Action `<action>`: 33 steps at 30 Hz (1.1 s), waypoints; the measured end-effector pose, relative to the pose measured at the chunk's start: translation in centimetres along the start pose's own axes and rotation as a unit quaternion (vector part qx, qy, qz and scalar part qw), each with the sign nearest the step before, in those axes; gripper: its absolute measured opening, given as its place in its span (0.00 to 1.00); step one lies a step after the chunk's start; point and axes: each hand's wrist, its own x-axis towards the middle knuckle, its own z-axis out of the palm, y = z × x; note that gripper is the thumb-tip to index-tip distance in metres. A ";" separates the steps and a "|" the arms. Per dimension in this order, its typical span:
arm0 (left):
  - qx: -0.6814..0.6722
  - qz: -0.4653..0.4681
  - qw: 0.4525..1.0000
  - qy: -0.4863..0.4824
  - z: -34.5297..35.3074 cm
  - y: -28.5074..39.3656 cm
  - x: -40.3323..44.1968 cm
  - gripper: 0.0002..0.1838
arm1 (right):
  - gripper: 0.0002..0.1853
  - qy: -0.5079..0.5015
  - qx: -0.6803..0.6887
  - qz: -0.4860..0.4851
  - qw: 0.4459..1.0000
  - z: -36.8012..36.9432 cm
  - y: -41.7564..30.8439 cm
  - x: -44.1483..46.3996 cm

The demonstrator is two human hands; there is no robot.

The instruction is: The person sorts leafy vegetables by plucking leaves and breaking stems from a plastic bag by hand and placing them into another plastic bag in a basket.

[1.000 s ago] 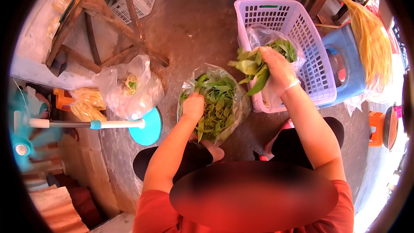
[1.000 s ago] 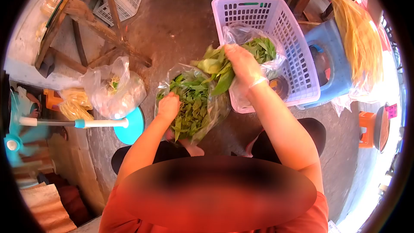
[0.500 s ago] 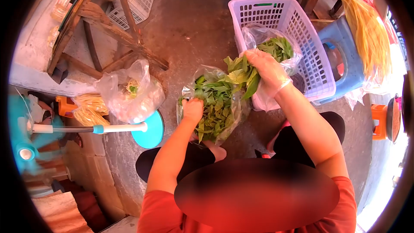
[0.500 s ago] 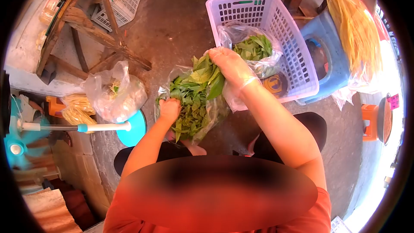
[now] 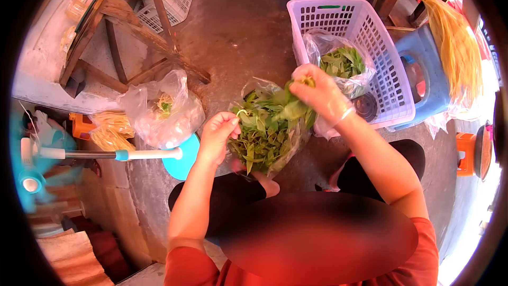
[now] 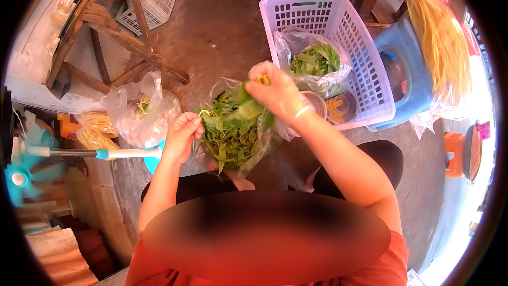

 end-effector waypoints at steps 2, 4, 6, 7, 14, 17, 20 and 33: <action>0.096 0.031 0.995 0.021 1.3 -0.5 0.3 0.04 | 0.09 -0.010 -0.139 -0.098 0.985 0.9 -0.3 -0.9; 0.177 0.059 0.982 -0.002 1.4 -2.3 0.4 0.04 | 0.08 -0.059 -0.164 -0.046 0.984 1.3 0.1 -1.3; 0.182 0.051 0.982 -0.008 1.5 -1.8 0.5 0.04 | 0.09 -0.079 -0.192 -0.026 0.978 1.6 0.2 -1.2; 0.146 0.047 0.988 -0.003 1.5 -1.6 0.3 0.04 | 0.10 -0.086 -0.189 -0.011 0.978 1.9 0.4 -1.4; -0.016 0.022 0.998 -0.062 3.4 0.0 -0.6 0.07 | 0.17 -0.054 -0.224 -0.131 0.964 4.2 0.3 -2.7; -0.063 0.005 0.995 -0.078 4.0 0.2 -1.0 0.07 | 0.15 -0.098 -0.267 -0.140 0.948 3.8 -0.6 -2.6; -0.068 -0.016 0.992 -0.105 3.6 0.6 -1.2 0.07 | 0.10 -0.082 -0.311 -0.172 0.931 3.7 -0.4 -2.5; -0.220 -0.087 0.967 -0.094 4.5 1.1 -1.5 0.05 | 0.12 -0.169 -0.030 -0.023 0.985 4.2 2.3 -2.0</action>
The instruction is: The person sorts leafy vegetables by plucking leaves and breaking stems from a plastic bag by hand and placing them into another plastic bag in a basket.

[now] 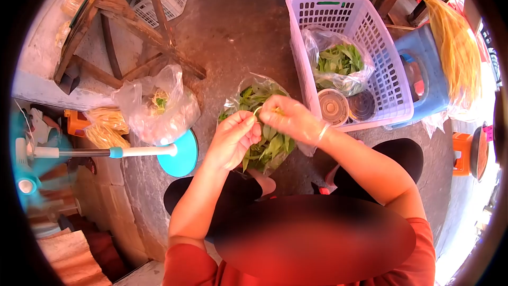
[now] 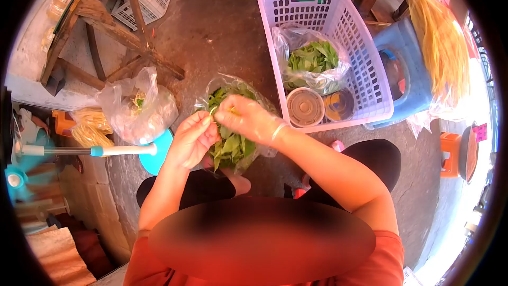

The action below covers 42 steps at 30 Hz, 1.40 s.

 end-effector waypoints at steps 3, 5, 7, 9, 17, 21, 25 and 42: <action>0.020 0.010 1.000 0.014 0.0 0.0 0.1 0.05 | 0.12 0.016 0.006 0.011 1.000 1.1 -0.4 -0.3; 0.046 0.023 0.999 0.016 -0.4 -0.2 0.2 0.05 | 0.10 -0.019 0.008 -0.006 1.000 0.8 -0.2 -0.1; 0.059 0.037 0.997 0.023 -0.8 -0.4 0.2 0.05 | 0.09 -0.060 -0.053 0.047 0.996 0.6 -0.7 -0.3; 0.057 0.046 0.997 0.029 -1.2 -0.6 0.3 0.05 | 0.08 -0.071 -0.099 0.061 0.991 0.7 -0.7 -0.5; 0.019 0.003 1.000 0.001 -1.1 0.1 0.2 0.06 | 0.12 0.041 -0.021 -0.022 0.999 1.0 0.6 -0.1; 0.070 -0.001 0.997 0.017 -0.7 -0.1 0.3 0.06 | 0.08 -0.004 -0.059 0.036 0.998 1.2 0.1 -0.6; 0.050 0.042 0.995 0.078 -2.5 -0.9 1.0 0.06 | 0.05 -0.052 -0.300 -0.050 0.951 0.9 -2.2 -1.0; 0.571 0.258 0.757 0.187 -9.2 2.4 4.7 0.07 | 0.12 0.238 0.226 0.080 0.941 -5.4 -0.9 0.4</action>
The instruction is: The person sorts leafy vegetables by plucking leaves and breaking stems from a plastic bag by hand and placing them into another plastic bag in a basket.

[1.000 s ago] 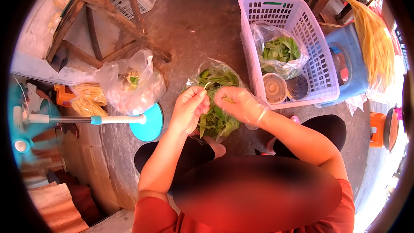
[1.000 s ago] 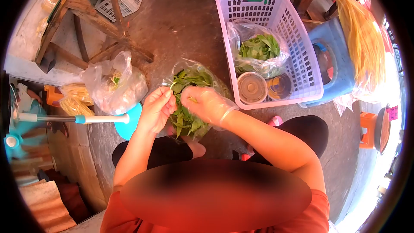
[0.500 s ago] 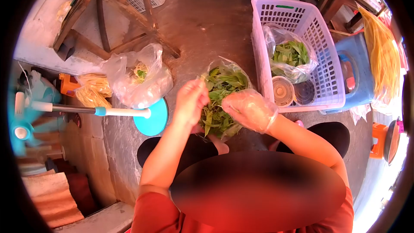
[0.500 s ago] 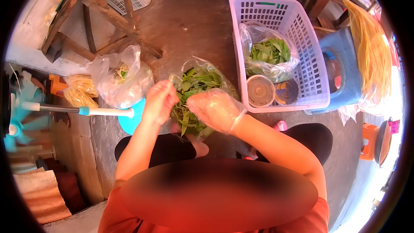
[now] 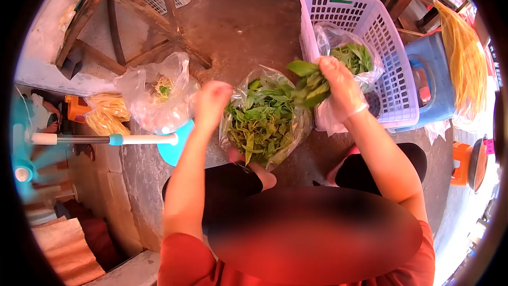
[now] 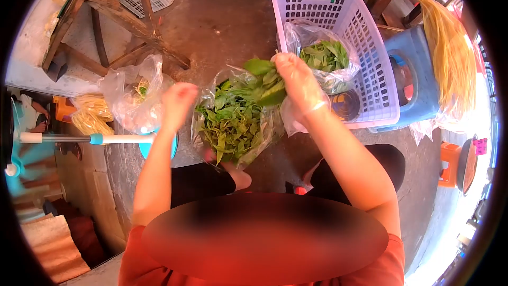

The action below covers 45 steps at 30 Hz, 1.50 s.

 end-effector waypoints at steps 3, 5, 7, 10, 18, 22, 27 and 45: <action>0.105 -0.019 0.978 -0.181 6.4 -1.3 -2.1 0.07 | 0.14 0.015 0.064 0.010 0.998 0.1 -0.9 0.3; 0.301 -0.063 0.920 -0.243 8.0 -1.8 -3.0 0.10 | 0.14 0.014 0.050 0.013 0.999 0.7 -1.6 0.0; 0.370 -0.070 0.886 -0.270 8.6 -2.8 -3.7 0.10 | 0.11 0.018 0.057 0.034 0.998 1.6 -2.8 -1.1; 0.352 -0.088 0.887 -0.286 8.6 -4.7 -3.8 0.10 | 0.08 -0.006 0.043 0.019 0.999 0.6 -1.3 -0.7; -0.009 -0.170 0.957 -0.236 0.9 3.7 -2.1 0.08 | 0.06 -0.008 0.003 -0.013 1.000 0.4 -1.5 -0.3; -0.188 -0.160 0.935 -0.256 -1.0 7.0 -4.2 0.05 | 0.07 -0.085 -0.193 -0.117 0.971 1.7 -0.9 -1.1; -0.213 -0.112 0.924 -0.298 -0.1 8.6 -4.8 0.05 | 0.12 -0.186 -0.482 -0.309 0.799 3.2 -1.1 -2.9; -0.198 -0.100 0.959 -0.178 1.9 9.3 -5.2 0.06 | 0.09 -0.196 -0.507 -0.265 0.796 3.9 1.4 -3.3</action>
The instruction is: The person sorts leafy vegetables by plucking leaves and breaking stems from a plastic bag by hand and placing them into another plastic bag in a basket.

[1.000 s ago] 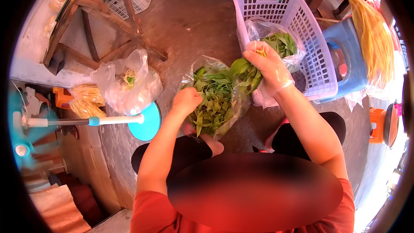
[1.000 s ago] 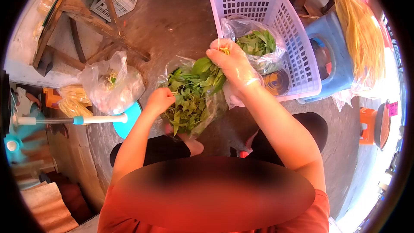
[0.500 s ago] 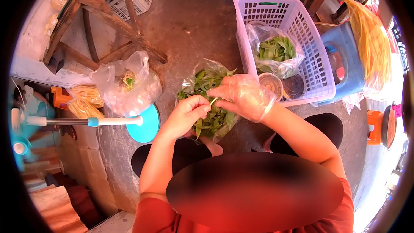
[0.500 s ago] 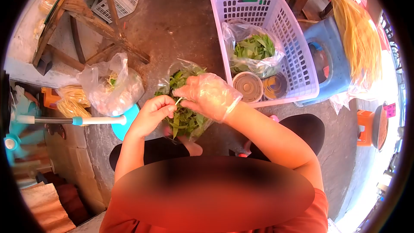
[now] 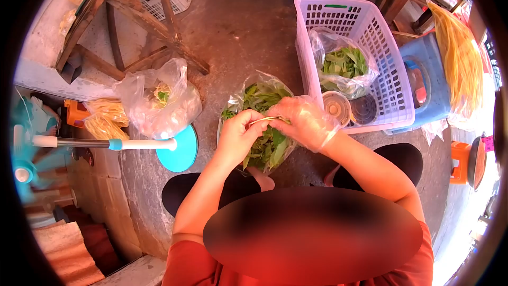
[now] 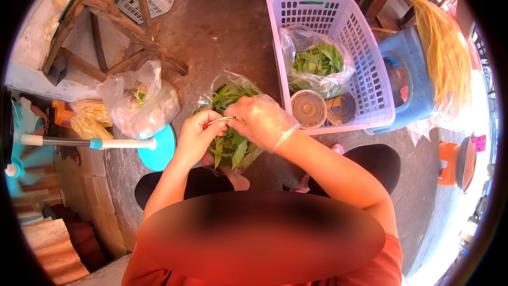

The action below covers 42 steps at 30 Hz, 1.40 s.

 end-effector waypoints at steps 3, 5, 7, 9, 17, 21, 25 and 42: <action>-0.009 -0.003 1.000 -0.008 -0.4 -0.1 0.1 0.06 | 0.08 -0.001 0.055 0.047 0.997 0.0 -0.2 -0.1; 0.037 -0.018 0.999 -0.022 -0.8 0.3 -0.2 0.05 | 0.08 -0.005 0.081 0.080 0.993 -0.2 -0.4 0.0; 0.099 -0.026 0.994 -0.035 -1.3 0.1 -0.2 0.06 | 0.07 0.047 0.113 0.116 0.986 0.5 1.0 -0.1; 0.156 -0.035 0.987 -0.022 -2.0 -0.3 -0.3 0.06 | 0.07 0.086 0.156 0.153 0.972 0.3 2.2 0.0; -0.431 0.086 0.885 0.154 -1.4 -0.9 2.5 0.06 | 0.12 -0.045 0.385 0.233 0.892 0.7 2.6 0.2; -0.514 0.090 0.851 0.057 1.2 -0.6 3.4 0.05 | 0.13 -0.075 0.412 0.253 0.872 2.6 1.5 0.0; -0.563 0.065 0.824 0.026 1.6 1.0 3.1 0.06 | 0.13 -0.070 0.408 0.252 0.875 3.1 1.0 -0.1; -0.611 0.038 0.784 0.101 1.2 4.5 2.0 0.08 | 0.09 -0.004 0.604 0.193 0.773 2.8 1.4 -0.4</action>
